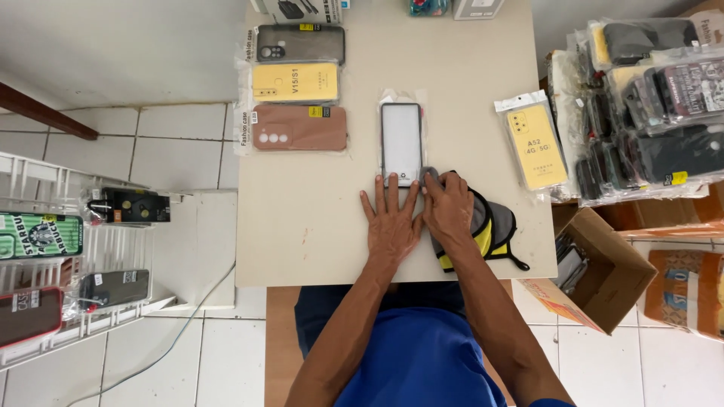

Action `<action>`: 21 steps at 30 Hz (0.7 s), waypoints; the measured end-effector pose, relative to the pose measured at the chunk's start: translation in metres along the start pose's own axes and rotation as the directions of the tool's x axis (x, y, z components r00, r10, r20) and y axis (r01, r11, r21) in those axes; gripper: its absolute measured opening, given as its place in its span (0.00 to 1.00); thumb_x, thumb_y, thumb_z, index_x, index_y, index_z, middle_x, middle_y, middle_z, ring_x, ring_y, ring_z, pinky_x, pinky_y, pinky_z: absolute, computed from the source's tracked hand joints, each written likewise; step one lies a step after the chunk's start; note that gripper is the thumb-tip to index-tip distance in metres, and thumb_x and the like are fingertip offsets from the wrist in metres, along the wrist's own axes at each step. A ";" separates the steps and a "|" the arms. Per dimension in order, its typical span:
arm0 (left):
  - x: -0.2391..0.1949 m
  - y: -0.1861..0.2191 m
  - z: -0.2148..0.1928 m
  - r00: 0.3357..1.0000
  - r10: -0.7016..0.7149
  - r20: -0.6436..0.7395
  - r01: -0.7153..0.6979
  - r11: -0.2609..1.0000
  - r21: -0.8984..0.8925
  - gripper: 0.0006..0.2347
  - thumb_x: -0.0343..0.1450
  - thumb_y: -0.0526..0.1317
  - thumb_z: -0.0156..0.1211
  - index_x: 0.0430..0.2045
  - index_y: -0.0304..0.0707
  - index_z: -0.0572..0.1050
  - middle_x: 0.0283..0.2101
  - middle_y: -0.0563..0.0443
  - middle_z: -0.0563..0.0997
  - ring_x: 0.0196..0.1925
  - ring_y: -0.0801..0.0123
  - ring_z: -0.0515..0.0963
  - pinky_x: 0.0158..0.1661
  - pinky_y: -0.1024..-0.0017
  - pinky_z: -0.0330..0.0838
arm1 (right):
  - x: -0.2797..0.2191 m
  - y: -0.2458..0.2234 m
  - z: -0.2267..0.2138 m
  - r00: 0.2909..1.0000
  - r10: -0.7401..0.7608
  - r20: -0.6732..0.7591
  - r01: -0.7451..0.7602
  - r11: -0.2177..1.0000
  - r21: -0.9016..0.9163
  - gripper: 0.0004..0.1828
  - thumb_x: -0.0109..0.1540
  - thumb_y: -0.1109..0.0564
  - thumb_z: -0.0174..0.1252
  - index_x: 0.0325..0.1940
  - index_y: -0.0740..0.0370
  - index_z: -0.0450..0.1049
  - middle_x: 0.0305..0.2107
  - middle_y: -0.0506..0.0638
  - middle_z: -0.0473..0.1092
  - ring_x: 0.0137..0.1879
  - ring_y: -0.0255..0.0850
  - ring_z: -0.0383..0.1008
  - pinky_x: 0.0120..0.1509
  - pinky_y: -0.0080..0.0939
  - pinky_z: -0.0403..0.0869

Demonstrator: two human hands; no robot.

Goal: Sorting and inspecting phone screen protectors and cases by removing them from their packaging sleeves.

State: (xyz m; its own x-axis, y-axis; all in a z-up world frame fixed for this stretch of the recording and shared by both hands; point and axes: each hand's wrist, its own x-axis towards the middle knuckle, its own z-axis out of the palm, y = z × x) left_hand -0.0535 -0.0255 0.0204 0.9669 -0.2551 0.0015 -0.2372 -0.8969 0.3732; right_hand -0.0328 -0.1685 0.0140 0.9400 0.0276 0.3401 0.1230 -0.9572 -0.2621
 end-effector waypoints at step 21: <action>0.001 -0.002 -0.005 0.990 -0.015 0.140 0.013 1.000 0.017 0.26 0.74 0.52 0.43 0.71 0.53 0.58 0.78 0.40 0.43 0.79 0.41 0.31 0.68 0.31 0.20 | 0.066 -0.013 0.017 0.944 -0.326 0.048 0.275 0.859 0.431 0.11 0.67 0.55 0.60 0.48 0.41 0.85 0.42 0.48 0.73 0.47 0.51 0.73 0.47 0.47 0.67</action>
State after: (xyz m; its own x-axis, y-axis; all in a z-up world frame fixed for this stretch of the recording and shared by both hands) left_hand -0.0512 -0.0222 0.0238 0.9477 -0.2897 -0.1335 -0.2266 -0.9060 0.3575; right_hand 0.0327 -0.1488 0.0241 0.8626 0.3518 0.3636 0.5014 -0.6905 -0.5214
